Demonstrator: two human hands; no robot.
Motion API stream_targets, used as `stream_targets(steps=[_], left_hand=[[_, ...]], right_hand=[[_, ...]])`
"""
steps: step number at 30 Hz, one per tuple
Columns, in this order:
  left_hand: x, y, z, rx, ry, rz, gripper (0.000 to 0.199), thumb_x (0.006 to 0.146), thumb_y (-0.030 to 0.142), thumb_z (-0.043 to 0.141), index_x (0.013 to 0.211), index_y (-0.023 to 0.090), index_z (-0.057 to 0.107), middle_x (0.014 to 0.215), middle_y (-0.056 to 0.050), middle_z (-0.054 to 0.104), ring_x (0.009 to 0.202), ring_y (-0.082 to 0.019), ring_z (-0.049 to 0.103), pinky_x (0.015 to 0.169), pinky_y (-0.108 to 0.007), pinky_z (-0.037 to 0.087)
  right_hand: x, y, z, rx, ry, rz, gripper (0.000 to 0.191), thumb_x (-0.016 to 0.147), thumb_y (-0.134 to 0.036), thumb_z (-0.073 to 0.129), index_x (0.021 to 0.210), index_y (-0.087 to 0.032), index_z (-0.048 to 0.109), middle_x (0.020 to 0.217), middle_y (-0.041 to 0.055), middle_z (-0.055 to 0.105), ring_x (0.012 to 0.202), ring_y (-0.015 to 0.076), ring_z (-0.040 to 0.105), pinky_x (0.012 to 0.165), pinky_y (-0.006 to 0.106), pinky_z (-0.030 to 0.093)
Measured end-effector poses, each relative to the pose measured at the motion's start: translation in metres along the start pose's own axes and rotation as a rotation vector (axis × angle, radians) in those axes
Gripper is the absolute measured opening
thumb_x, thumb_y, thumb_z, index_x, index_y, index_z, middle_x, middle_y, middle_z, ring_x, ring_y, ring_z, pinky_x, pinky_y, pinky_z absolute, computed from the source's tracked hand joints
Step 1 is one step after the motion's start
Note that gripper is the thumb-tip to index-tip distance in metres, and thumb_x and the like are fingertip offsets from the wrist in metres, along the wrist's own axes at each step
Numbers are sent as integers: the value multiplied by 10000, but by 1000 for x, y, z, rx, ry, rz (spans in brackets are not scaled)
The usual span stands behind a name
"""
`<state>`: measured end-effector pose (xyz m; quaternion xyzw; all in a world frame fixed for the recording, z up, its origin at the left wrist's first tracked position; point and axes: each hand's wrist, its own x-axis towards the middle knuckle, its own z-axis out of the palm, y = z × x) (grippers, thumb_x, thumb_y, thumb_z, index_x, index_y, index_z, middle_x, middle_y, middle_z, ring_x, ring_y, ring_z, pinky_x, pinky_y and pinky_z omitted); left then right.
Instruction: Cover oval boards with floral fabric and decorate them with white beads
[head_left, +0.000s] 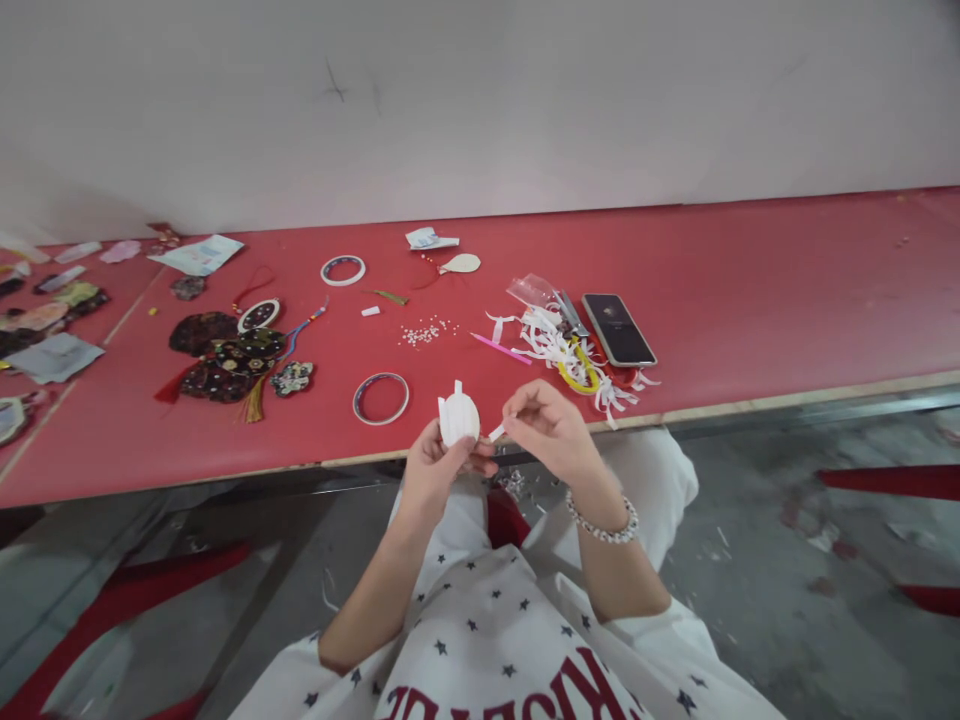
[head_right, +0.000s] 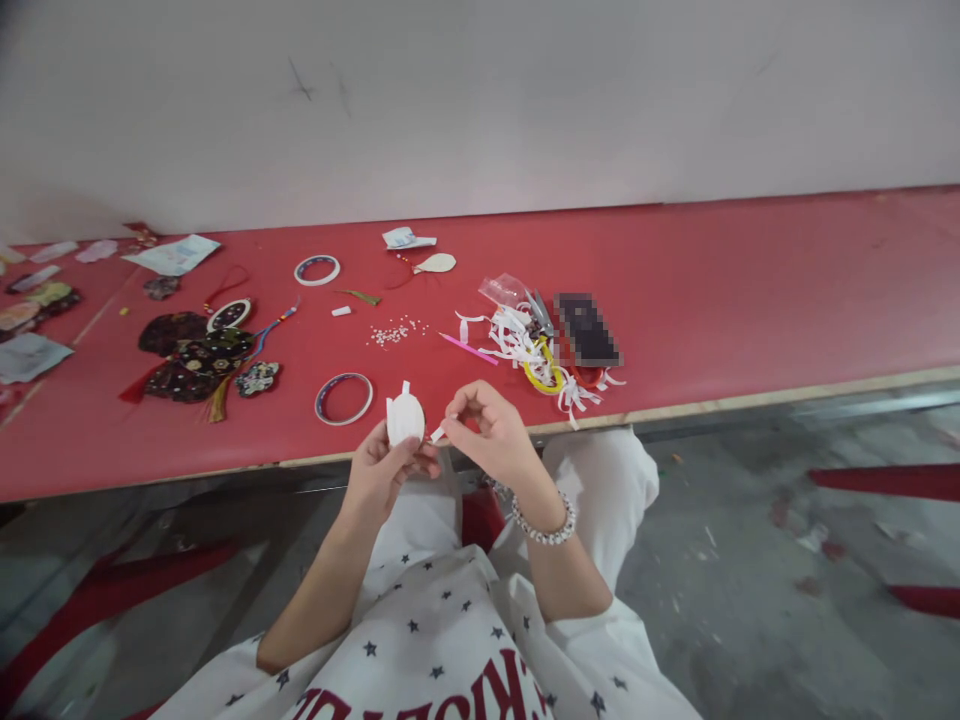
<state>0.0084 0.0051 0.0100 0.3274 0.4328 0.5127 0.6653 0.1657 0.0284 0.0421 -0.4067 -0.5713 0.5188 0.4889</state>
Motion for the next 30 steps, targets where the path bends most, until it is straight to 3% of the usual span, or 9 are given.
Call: stream_targets(steps=[4, 11, 16, 30], left_hand=[[-6, 1, 2, 33, -6, 26, 416, 685, 361, 728, 956, 125, 518, 688, -52, 709, 531, -201, 674, 563, -331, 569], [-13, -1, 6, 75, 33, 77, 410, 700, 357, 719, 976, 122, 527, 731, -48, 711, 583, -205, 687, 588, -340, 588], [-13, -2, 5, 87, 51, 78, 412, 690, 352, 724, 976, 119, 539, 784, -50, 706, 629, -206, 691, 613, -352, 593], [-11, 1, 6, 149, 66, 53, 451, 668, 407, 733, 954, 115, 543, 688, -34, 690, 605, -202, 682, 585, -338, 590]], right_hand=[[0, -1, 5, -67, -105, 3, 87, 785, -195, 553, 841, -209, 487, 786, -16, 515, 701, 98, 495, 628, 238, 430], [0, -1, 11, -116, -150, 38, 100, 777, -169, 527, 854, -204, 474, 794, -15, 517, 696, 97, 506, 620, 235, 443], [0, 1, 11, -264, -147, 40, 113, 775, -158, 506, 873, -205, 474, 793, -16, 525, 698, 99, 514, 611, 221, 441], [-1, -10, 14, -544, -116, -80, 117, 780, -139, 505, 873, -209, 511, 802, 1, 575, 745, 118, 549, 685, 232, 445]])
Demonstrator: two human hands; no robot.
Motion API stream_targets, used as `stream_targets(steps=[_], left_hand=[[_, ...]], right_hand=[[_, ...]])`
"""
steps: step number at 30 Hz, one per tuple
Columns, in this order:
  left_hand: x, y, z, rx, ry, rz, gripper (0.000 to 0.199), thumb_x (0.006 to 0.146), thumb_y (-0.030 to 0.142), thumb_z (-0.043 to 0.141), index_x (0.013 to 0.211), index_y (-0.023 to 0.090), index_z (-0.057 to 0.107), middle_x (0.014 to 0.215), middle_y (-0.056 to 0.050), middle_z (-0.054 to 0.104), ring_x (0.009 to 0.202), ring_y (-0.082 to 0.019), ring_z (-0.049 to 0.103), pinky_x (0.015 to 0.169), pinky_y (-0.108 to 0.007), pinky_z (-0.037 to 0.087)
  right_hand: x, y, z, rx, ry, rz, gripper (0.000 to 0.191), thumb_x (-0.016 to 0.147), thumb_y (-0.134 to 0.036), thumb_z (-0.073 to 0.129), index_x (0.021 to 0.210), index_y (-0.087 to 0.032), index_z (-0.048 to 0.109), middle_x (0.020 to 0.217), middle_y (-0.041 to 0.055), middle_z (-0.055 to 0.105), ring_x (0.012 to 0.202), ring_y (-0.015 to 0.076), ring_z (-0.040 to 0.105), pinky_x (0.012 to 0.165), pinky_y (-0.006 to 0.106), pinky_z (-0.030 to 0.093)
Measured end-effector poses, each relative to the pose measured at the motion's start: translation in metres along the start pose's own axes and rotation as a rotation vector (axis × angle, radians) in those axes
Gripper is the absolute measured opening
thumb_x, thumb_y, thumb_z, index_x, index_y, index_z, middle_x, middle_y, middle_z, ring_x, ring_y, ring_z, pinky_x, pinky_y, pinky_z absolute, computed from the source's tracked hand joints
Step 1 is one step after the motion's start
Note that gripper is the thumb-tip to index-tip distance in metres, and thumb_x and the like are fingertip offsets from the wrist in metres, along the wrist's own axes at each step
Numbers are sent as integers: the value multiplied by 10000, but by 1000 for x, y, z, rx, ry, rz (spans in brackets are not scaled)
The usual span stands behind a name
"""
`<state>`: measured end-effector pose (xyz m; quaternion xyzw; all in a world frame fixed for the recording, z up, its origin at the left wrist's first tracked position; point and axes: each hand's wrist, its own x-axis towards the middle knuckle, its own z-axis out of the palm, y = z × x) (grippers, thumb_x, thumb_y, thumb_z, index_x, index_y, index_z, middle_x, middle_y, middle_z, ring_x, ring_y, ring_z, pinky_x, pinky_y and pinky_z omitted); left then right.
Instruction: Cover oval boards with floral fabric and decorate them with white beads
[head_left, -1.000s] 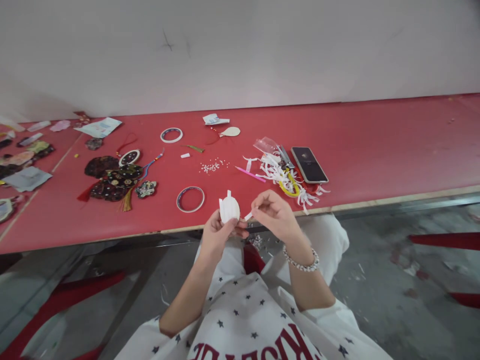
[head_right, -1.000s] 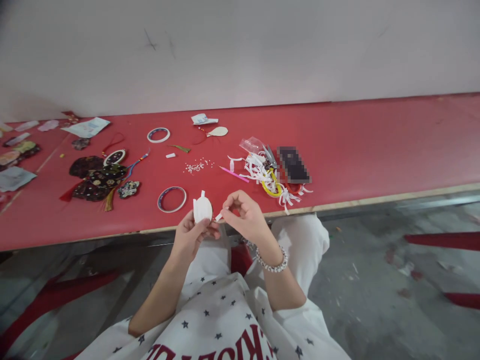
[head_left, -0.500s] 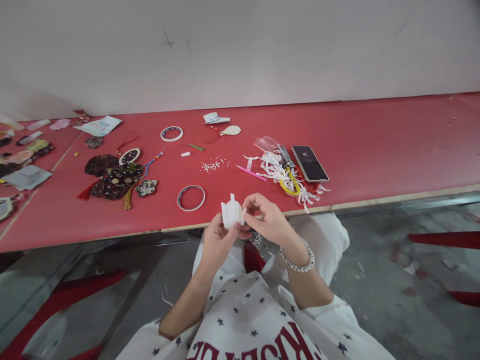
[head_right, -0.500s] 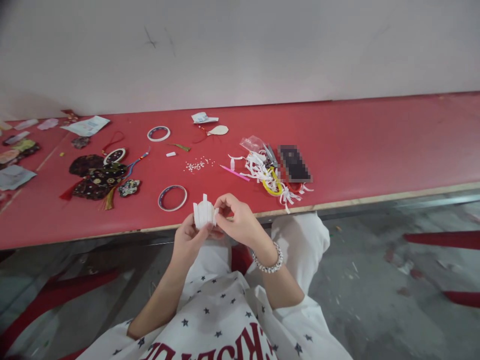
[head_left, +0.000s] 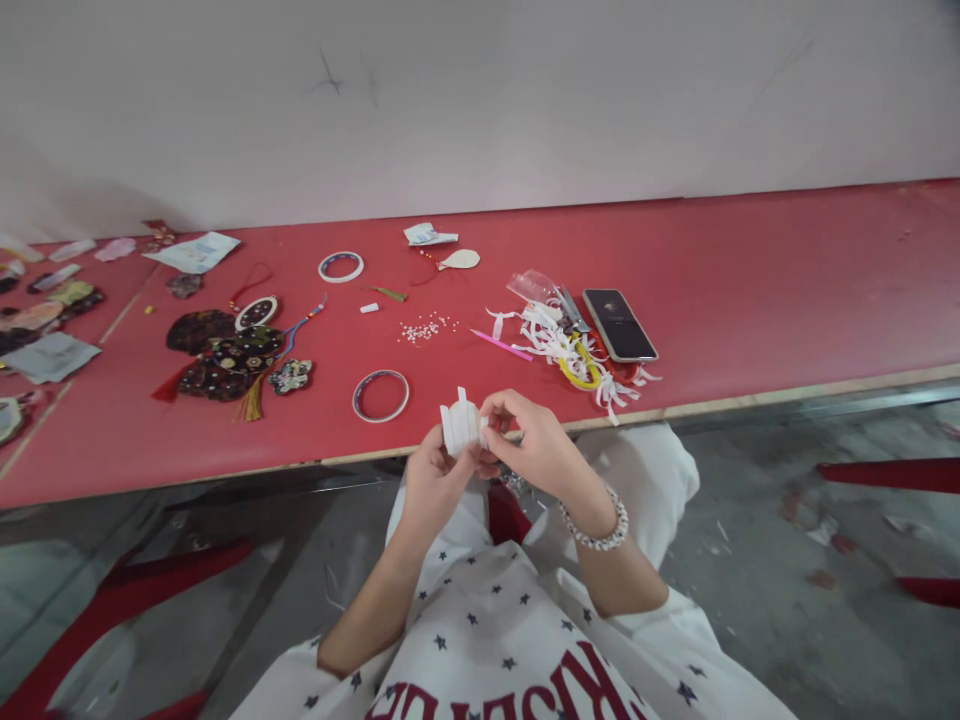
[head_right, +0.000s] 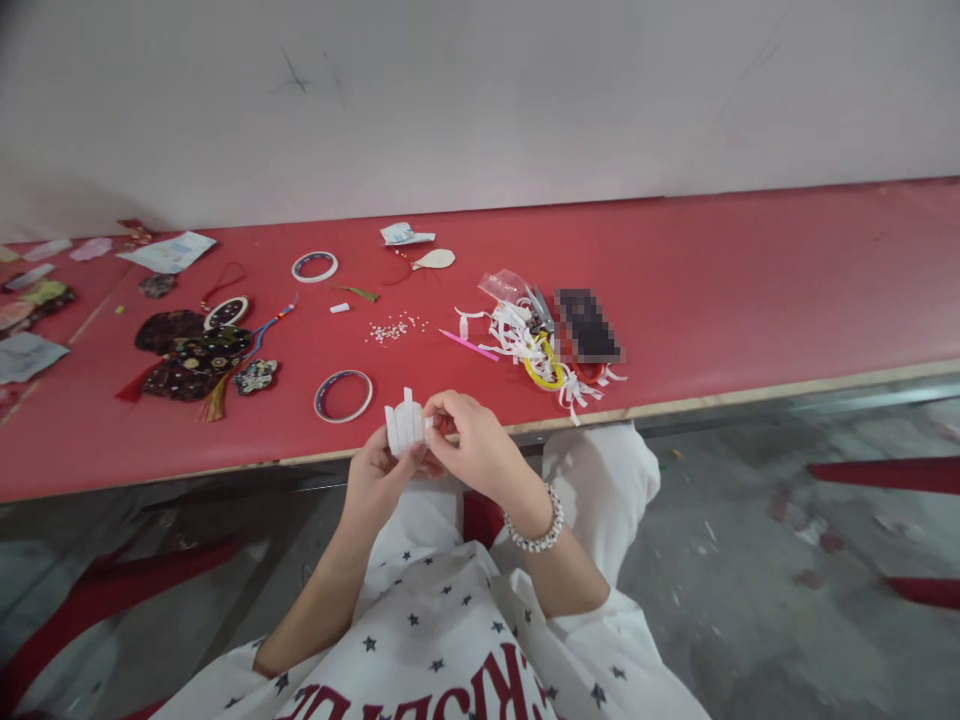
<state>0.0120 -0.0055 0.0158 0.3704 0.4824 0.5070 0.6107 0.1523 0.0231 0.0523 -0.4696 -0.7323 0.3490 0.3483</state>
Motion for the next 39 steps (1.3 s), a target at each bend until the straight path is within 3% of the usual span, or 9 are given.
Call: stream_targets(steps=[11, 24, 32, 39], left_hand=[[5, -4, 0, 28, 29, 2, 453, 681, 436, 719, 948, 119, 536, 638, -20, 678, 525, -184, 658, 550, -312, 569], [6, -9, -3, 27, -5, 12, 437, 720, 432, 693, 990, 124, 541, 715, -44, 689, 627, -204, 685, 588, -318, 574], [6, -5, 1, 23, -20, -13, 446, 682, 428, 720, 954, 124, 541, 686, -28, 686, 534, -175, 659, 571, -314, 569], [6, -8, 0, 36, 4, -24, 416, 695, 366, 716, 987, 126, 542, 703, -22, 687, 571, -182, 671, 591, -315, 571]], right_hand=[[-1, 3, -2, 108, -6, 53, 101, 770, -150, 517, 855, -206, 515, 762, -29, 565, 662, 86, 510, 635, 204, 434], [3, 2, 3, 52, 2, 99, 98, 788, -158, 501, 874, -204, 511, 799, 7, 579, 720, 119, 543, 674, 242, 448], [3, 5, 5, -13, 3, 103, 108, 780, -157, 512, 879, -201, 518, 769, -9, 581, 691, 115, 532, 682, 245, 429], [2, 6, 6, 4, 21, 106, 115, 783, -162, 490, 884, -208, 521, 762, -7, 578, 663, 116, 522, 662, 244, 424]])
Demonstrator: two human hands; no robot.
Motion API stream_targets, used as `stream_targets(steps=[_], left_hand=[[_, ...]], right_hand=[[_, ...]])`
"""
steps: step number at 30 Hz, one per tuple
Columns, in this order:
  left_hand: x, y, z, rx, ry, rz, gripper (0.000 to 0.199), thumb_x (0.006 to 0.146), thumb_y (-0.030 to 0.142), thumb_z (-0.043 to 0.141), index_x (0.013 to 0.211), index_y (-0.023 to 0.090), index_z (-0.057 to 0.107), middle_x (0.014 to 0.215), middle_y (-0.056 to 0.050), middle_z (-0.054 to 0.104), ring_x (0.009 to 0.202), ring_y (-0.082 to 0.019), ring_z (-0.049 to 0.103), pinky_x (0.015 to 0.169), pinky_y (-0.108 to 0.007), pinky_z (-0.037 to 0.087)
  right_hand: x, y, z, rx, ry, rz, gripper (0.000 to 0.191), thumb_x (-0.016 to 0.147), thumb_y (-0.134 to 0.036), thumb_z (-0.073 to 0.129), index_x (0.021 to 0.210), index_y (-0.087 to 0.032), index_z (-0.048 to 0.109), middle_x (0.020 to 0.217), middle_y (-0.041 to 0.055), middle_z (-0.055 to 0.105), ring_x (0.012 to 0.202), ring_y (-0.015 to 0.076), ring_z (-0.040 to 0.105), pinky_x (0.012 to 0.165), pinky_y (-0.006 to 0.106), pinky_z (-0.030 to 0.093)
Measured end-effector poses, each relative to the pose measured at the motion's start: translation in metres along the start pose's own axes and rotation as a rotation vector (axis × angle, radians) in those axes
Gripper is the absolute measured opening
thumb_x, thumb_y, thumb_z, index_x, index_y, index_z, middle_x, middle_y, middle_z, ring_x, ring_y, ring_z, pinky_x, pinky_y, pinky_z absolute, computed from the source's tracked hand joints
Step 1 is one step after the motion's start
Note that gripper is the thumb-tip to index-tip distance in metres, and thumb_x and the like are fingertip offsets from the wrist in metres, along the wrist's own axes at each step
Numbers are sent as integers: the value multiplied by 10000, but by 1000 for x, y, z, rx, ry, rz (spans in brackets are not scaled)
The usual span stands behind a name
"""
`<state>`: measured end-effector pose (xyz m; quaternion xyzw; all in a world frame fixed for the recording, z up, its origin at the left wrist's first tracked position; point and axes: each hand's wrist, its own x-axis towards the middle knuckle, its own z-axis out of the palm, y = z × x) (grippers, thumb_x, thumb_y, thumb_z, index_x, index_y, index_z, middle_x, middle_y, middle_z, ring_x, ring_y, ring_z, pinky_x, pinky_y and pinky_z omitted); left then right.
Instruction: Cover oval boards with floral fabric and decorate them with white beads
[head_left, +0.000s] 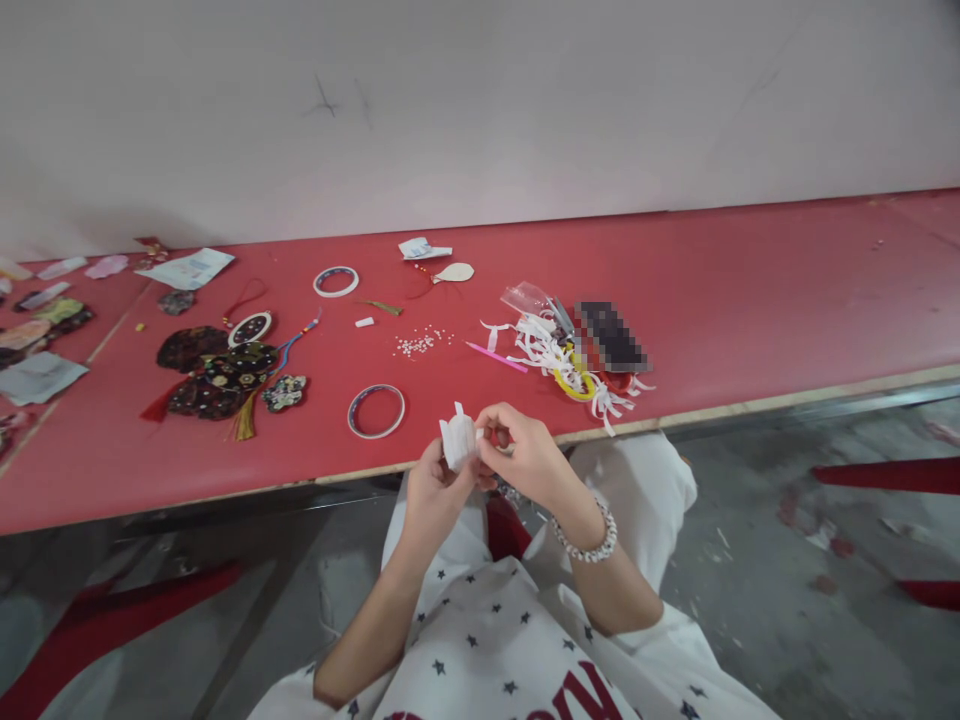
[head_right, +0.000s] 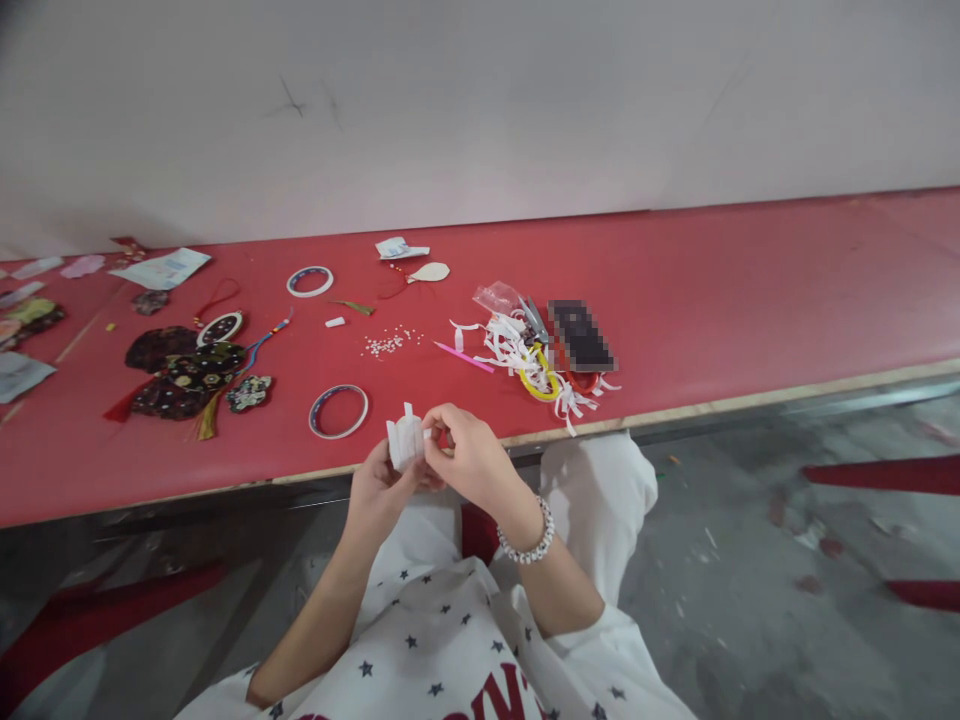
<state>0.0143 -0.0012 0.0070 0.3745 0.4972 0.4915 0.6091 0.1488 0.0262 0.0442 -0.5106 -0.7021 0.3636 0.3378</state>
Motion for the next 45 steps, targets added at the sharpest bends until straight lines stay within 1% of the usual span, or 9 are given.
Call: stream_targets(steps=[11, 20, 25, 30, 35, 37, 40, 42, 45], left_hand=[[1, 0, 1, 25, 23, -24, 396, 663, 323, 713, 965, 140, 536, 655, 7, 661, 536, -167, 649, 575, -310, 566], [-1, -2, -1, 50, -26, -7, 308, 706, 287, 667, 948, 150, 536, 631, 20, 646, 536, -144, 633, 574, -286, 559], [-4, 1, -5, 87, -65, -29, 327, 713, 287, 668, 986, 153, 549, 638, 17, 660, 519, -145, 641, 559, -273, 555], [-7, 7, -7, 114, -130, -50, 323, 719, 296, 666, 975, 146, 538, 642, -1, 668, 503, -154, 651, 533, -261, 550], [-9, 10, -8, 96, -183, -37, 345, 754, 311, 642, 1020, 137, 508, 637, -14, 669, 498, -159, 653, 513, -251, 539], [-9, 11, -9, 86, -198, -33, 355, 760, 318, 639, 1033, 136, 501, 637, -17, 669, 493, -162, 651, 507, -257, 537], [-12, 13, -12, 75, -235, -16, 330, 770, 314, 637, 1016, 140, 501, 642, -23, 674, 489, -164, 651, 508, -258, 532], [-15, 16, -13, 67, -283, -4, 310, 776, 307, 637, 1003, 142, 505, 642, -27, 678, 486, -166, 652, 508, -258, 528], [-20, 20, -14, 30, -340, -2, 305, 776, 306, 643, 999, 145, 510, 624, -28, 680, 461, -171, 643, 487, -261, 518]], right_hand=[[2, 0, -1, -24, -27, 10, 134, 762, -144, 489, 871, -212, 525, 725, -19, 557, 632, 115, 498, 633, 240, 403], [4, 5, -5, 1, -85, 30, 127, 755, -160, 532, 864, -223, 524, 723, -43, 562, 574, 93, 462, 580, 219, 371], [6, 8, -11, 20, -152, 31, 119, 760, -196, 560, 869, -227, 528, 745, -44, 589, 553, 86, 463, 552, 217, 369], [7, 2, -20, 55, -219, 27, 364, 752, -194, 579, 1099, -258, 487, 756, -44, 616, 527, 91, 472, 553, 233, 396], [6, -2, -23, 49, -216, 30, 396, 739, -215, 612, 1113, -258, 490, 737, -50, 636, 521, 84, 470, 556, 230, 395], [5, 0, -23, 68, -202, 52, 363, 732, -231, 622, 1079, -247, 516, 732, -43, 637, 514, 80, 467, 536, 223, 389], [4, 6, -23, 92, -197, 113, 208, 703, -287, 663, 886, -206, 602, 672, -32, 603, 525, 81, 471, 506, 215, 375], [3, 11, -23, 169, -257, 150, 171, 686, -324, 683, 739, -180, 607, 621, -30, 567, 532, 82, 465, 497, 212, 364], [3, 14, -22, 368, -352, 146, 208, 683, -332, 686, 646, -165, 567, 581, -45, 516, 519, 71, 432, 499, 211, 349]])
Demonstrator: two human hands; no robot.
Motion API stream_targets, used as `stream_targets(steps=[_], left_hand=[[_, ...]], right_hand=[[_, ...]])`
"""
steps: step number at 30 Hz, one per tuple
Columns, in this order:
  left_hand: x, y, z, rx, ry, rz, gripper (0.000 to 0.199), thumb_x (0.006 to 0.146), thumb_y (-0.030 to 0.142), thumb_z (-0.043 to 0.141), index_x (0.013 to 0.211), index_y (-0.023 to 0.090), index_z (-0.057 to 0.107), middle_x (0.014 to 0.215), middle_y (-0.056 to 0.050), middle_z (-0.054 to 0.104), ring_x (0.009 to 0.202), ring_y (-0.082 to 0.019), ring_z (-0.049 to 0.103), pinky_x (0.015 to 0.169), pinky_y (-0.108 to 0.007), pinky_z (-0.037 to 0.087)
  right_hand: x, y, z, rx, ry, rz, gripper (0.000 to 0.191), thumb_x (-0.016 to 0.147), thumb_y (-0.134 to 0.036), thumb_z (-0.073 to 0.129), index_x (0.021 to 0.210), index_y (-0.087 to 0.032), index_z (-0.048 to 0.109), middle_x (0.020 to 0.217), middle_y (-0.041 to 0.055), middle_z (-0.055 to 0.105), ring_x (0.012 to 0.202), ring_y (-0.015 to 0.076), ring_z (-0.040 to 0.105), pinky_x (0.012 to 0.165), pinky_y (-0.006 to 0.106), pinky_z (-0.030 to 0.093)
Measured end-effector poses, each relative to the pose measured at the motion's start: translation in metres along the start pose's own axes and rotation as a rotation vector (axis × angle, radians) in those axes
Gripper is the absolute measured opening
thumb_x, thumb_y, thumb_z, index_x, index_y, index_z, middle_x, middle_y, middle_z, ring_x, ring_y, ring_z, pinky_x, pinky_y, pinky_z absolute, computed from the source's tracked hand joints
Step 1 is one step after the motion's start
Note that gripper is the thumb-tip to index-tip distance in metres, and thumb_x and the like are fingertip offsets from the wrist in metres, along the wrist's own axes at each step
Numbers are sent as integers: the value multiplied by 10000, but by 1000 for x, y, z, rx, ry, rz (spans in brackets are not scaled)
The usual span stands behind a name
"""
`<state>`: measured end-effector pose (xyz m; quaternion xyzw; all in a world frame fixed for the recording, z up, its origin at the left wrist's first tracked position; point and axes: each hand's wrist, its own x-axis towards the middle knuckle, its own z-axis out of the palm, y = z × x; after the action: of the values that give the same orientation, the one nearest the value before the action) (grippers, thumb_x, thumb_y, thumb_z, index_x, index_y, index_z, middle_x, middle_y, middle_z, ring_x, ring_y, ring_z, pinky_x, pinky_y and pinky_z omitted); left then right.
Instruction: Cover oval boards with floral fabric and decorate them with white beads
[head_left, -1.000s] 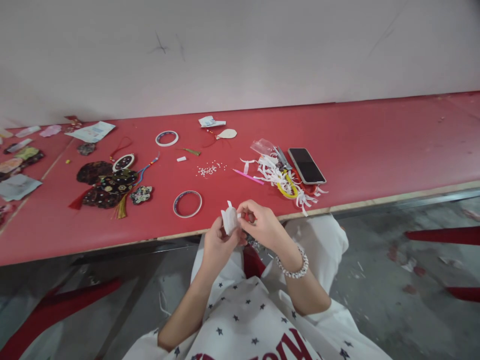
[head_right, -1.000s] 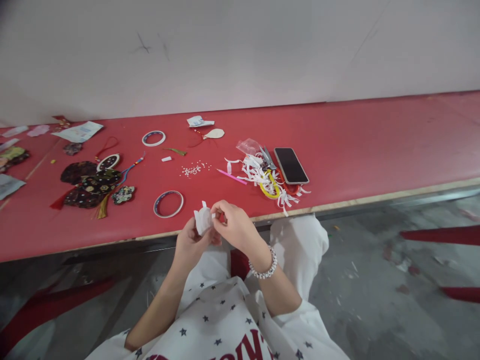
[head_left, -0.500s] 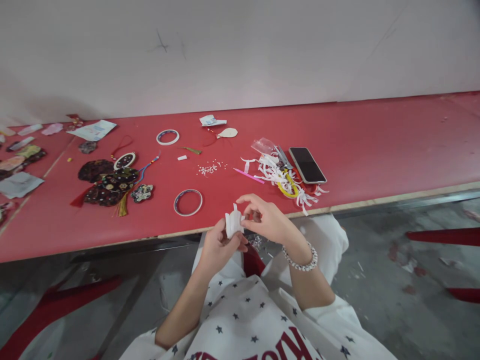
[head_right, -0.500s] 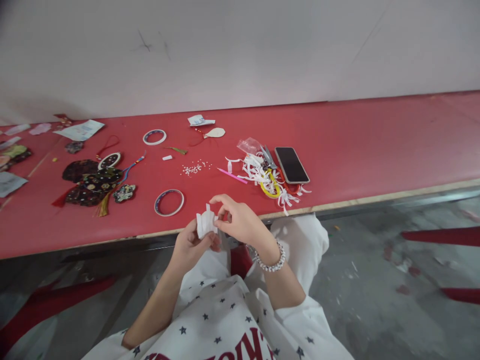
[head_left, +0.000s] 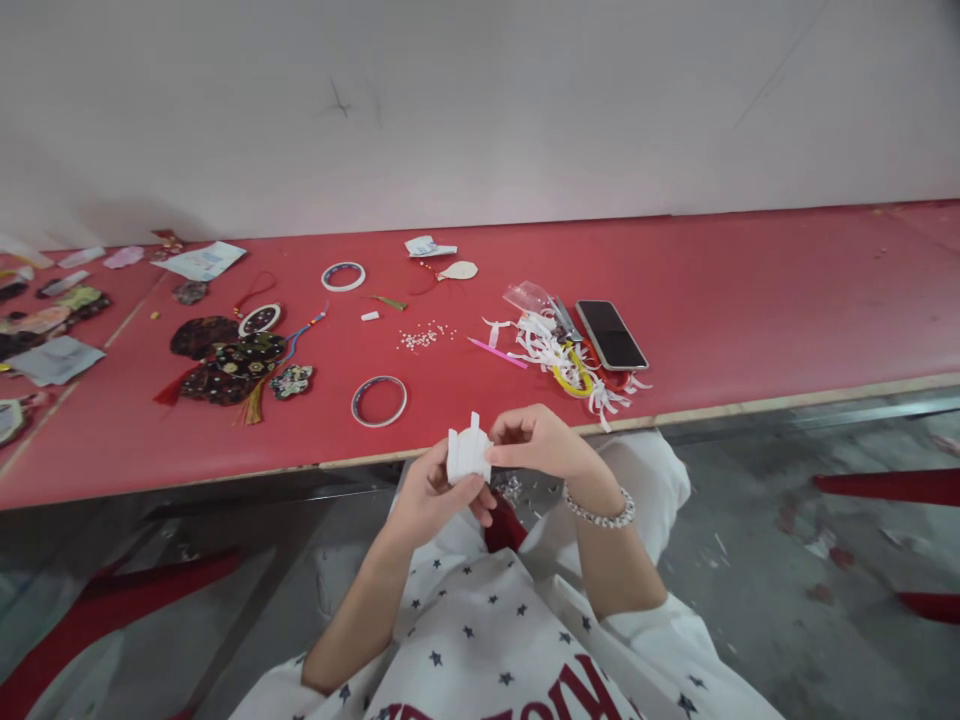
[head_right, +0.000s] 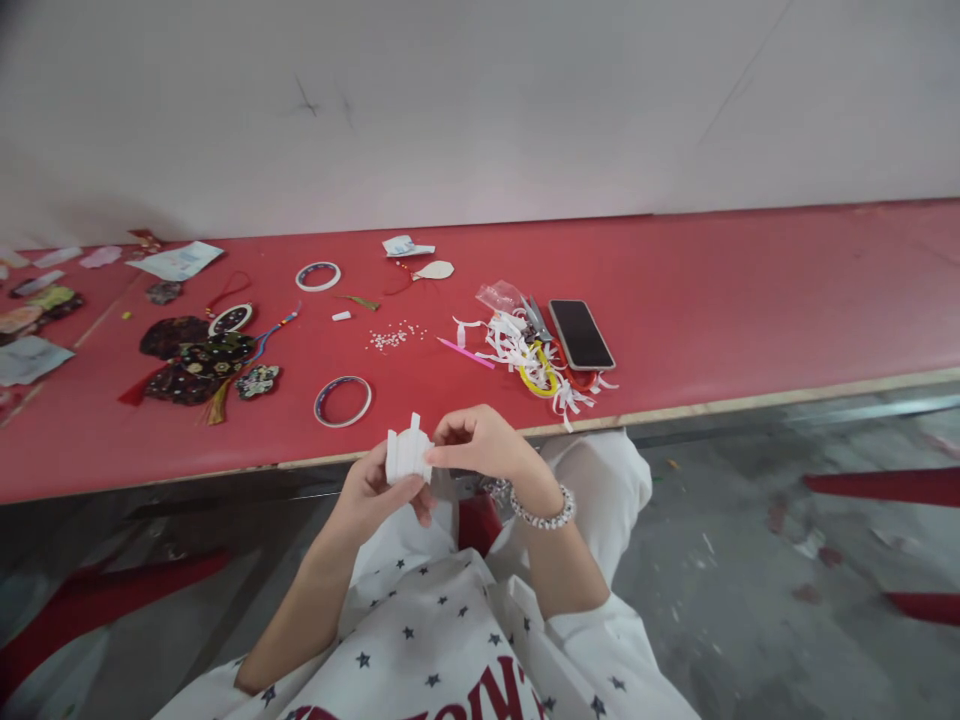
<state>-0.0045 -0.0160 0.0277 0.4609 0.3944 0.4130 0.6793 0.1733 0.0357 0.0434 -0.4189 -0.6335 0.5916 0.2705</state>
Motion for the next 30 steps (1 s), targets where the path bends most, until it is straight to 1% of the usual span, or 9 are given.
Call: stream_targets(steps=[3, 11, 15, 17, 19, 21, 24, 27, 30], left_hand=[[-3, 4, 2, -53, -24, -2, 305, 765, 293, 656, 990, 137, 519, 610, -33, 684, 444, -176, 637, 468, -258, 507], [-12, 5, 4, -155, -66, 18, 318, 746, 258, 680, 992, 128, 526, 610, -41, 695, 442, -192, 637, 452, -272, 512], [-19, 0, 6, -148, -82, 98, 349, 831, 427, 573, 1027, 139, 558, 705, -73, 717, 570, -224, 681, 556, -327, 546], [-22, -3, 6, -178, -99, 125, 485, 848, 567, 460, 1013, 133, 599, 767, -99, 720, 645, -245, 691, 615, -362, 553], [-25, -5, 6, -223, -110, 122, 600, 826, 650, 403, 1014, 126, 626, 788, -110, 718, 646, -254, 687, 630, -386, 554], [-29, -4, 7, -240, -68, 125, 579, 806, 634, 461, 1019, 124, 632, 771, -104, 715, 609, -246, 677, 604, -388, 558], [-38, 0, 8, -216, 37, 175, 444, 779, 520, 585, 985, 129, 637, 734, -79, 706, 587, -224, 667, 520, -336, 554], [-47, 7, 14, -184, 125, 219, 345, 760, 435, 640, 904, 122, 641, 668, -50, 681, 537, -189, 645, 439, -279, 530], [-54, 16, 24, -108, 269, 220, 280, 732, 361, 684, 851, 113, 628, 601, -17, 653, 460, -142, 601, 401, -246, 514]], right_hand=[[-1, 0, 4, 96, 12, -40, 222, 712, -332, 660, 628, -160, 549, 544, -59, 469, 492, 58, 385, 479, 203, 313], [-10, -5, 21, 126, 61, -130, 253, 775, -332, 598, 611, -159, 512, 481, -79, 375, 441, 43, 284, 421, 197, 212], [-15, -5, 27, 224, 80, -149, 289, 785, -351, 585, 592, -175, 460, 450, -91, 355, 410, 40, 266, 408, 195, 196], [-17, -7, 29, 232, 78, -150, 290, 784, -355, 584, 592, -176, 460, 445, -90, 370, 404, 39, 276, 406, 193, 199], [-20, -11, 32, 224, 69, -161, 286, 780, -354, 588, 594, -173, 468, 454, -85, 392, 406, 39, 292, 406, 190, 205], [-23, -14, 35, 228, 43, -183, 284, 785, -359, 584, 602, -173, 472, 470, -80, 410, 406, 38, 304, 405, 187, 210], [-28, -19, 40, 213, 14, -214, 266, 801, -362, 568, 630, -177, 482, 480, -80, 411, 410, 41, 313, 407, 187, 223], [-33, -23, 46, 88, 67, -229, 248, 802, -346, 573, 644, -176, 486, 524, -72, 416, 455, 46, 334, 431, 185, 259], [-38, -26, 52, 16, 102, -222, 222, 796, -344, 585, 675, -175, 506, 594, -53, 465, 509, 57, 396, 472, 188, 325]])
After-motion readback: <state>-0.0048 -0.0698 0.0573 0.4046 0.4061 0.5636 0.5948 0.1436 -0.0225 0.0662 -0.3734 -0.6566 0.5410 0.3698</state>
